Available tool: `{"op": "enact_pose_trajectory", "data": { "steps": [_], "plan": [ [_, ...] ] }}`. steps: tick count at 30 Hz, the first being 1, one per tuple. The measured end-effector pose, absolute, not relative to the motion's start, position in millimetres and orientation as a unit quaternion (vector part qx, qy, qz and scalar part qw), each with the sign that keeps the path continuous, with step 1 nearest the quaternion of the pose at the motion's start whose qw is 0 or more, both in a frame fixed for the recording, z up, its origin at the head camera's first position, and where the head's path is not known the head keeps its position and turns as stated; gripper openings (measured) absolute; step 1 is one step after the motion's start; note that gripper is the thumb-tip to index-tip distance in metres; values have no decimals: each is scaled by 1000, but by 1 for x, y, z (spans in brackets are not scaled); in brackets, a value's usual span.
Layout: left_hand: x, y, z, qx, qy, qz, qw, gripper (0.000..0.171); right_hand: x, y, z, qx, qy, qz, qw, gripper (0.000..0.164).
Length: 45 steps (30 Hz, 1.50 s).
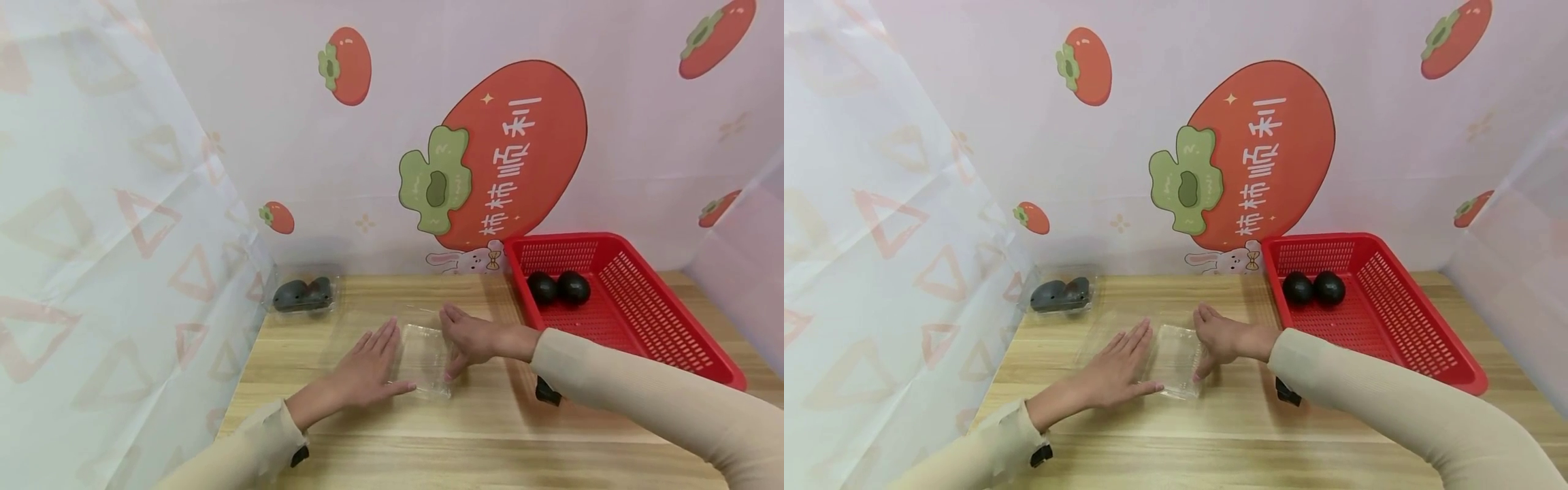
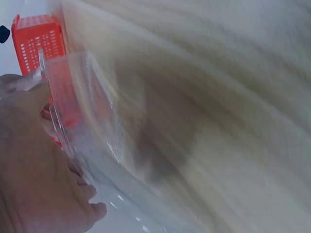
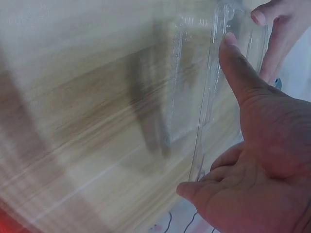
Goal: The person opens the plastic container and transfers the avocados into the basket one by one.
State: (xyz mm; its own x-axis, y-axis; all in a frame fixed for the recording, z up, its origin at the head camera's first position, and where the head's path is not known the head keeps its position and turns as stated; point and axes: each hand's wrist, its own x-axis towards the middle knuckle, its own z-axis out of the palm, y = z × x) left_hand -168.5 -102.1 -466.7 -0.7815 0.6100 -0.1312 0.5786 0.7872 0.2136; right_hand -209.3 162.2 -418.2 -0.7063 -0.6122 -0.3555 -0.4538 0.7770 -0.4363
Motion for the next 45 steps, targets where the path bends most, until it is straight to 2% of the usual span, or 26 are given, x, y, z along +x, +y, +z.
{"op": "enact_pose_trajectory", "data": {
  "steps": [16,25,31,45],
  "plan": [
    [-181,-132,-452,381,915,37,127,108,-219,160,-419,-327,887,-174,275,128],
    [-183,-147,-446,376,915,24,147,112,-219,145,-418,-356,885,-161,255,127],
    [-183,-161,-441,373,912,32,169,113,-220,131,-419,-355,883,-161,261,129],
    [-182,-201,-434,361,912,55,186,117,-223,92,-422,-372,882,-141,253,130]
  ]
}}
